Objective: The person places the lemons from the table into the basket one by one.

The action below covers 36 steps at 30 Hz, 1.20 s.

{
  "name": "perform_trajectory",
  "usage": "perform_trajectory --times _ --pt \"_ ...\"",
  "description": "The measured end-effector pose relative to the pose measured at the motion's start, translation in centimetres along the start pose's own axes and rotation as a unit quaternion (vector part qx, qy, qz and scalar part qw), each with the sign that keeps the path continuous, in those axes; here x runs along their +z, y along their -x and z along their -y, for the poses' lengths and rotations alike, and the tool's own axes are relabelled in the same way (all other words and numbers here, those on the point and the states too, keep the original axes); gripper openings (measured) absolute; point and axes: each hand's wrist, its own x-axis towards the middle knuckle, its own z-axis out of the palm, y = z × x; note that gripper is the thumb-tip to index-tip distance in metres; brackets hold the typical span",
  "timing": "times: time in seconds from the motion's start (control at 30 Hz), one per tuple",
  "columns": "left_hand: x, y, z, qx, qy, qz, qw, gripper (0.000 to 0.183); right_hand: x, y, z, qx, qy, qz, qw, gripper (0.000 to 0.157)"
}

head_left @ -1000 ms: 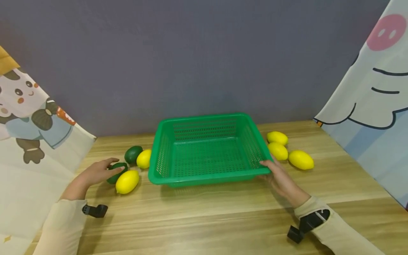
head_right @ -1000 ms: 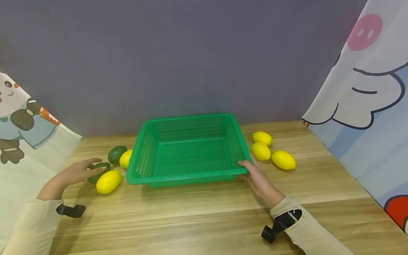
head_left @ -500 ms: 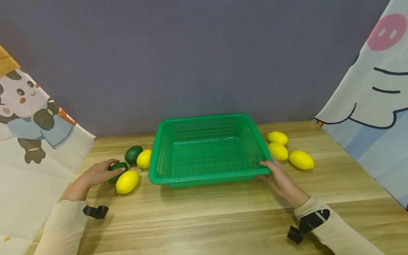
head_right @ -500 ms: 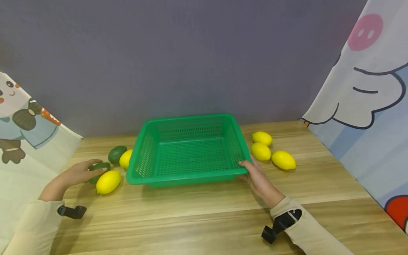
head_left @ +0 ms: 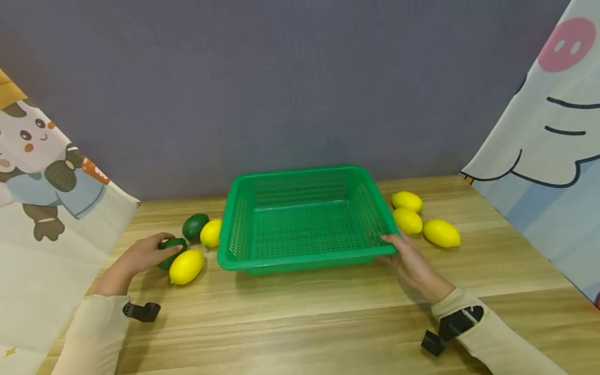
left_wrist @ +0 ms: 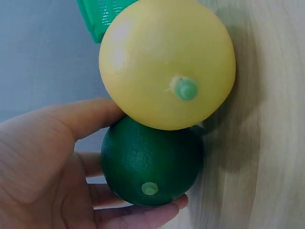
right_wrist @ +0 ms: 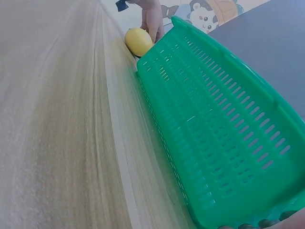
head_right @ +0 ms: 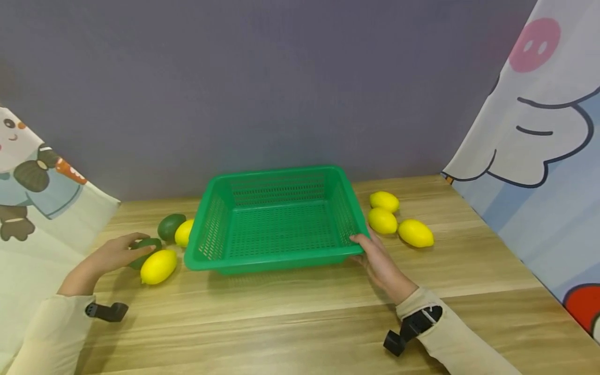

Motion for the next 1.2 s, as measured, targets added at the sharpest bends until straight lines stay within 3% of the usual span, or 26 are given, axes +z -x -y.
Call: perform_trajectory --times 0.57,0.83,1.2 --pt "-0.7 0.5 -0.1 0.007 -0.025 -0.037 0.9990 0.065 0.0 -0.2 0.0 0.002 -0.026 -0.003 1.000 0.046" --pt "-1.8 0.9 -0.9 0.012 -0.042 -0.044 0.9980 0.064 0.0 -0.3 0.2 0.002 -0.026 -0.001 1.000 0.055" --pt "-3.0 0.8 -2.6 0.031 -0.037 -0.074 0.9961 0.062 -0.2 -0.1 -0.1 0.003 -0.032 -0.001 0.999 0.051"
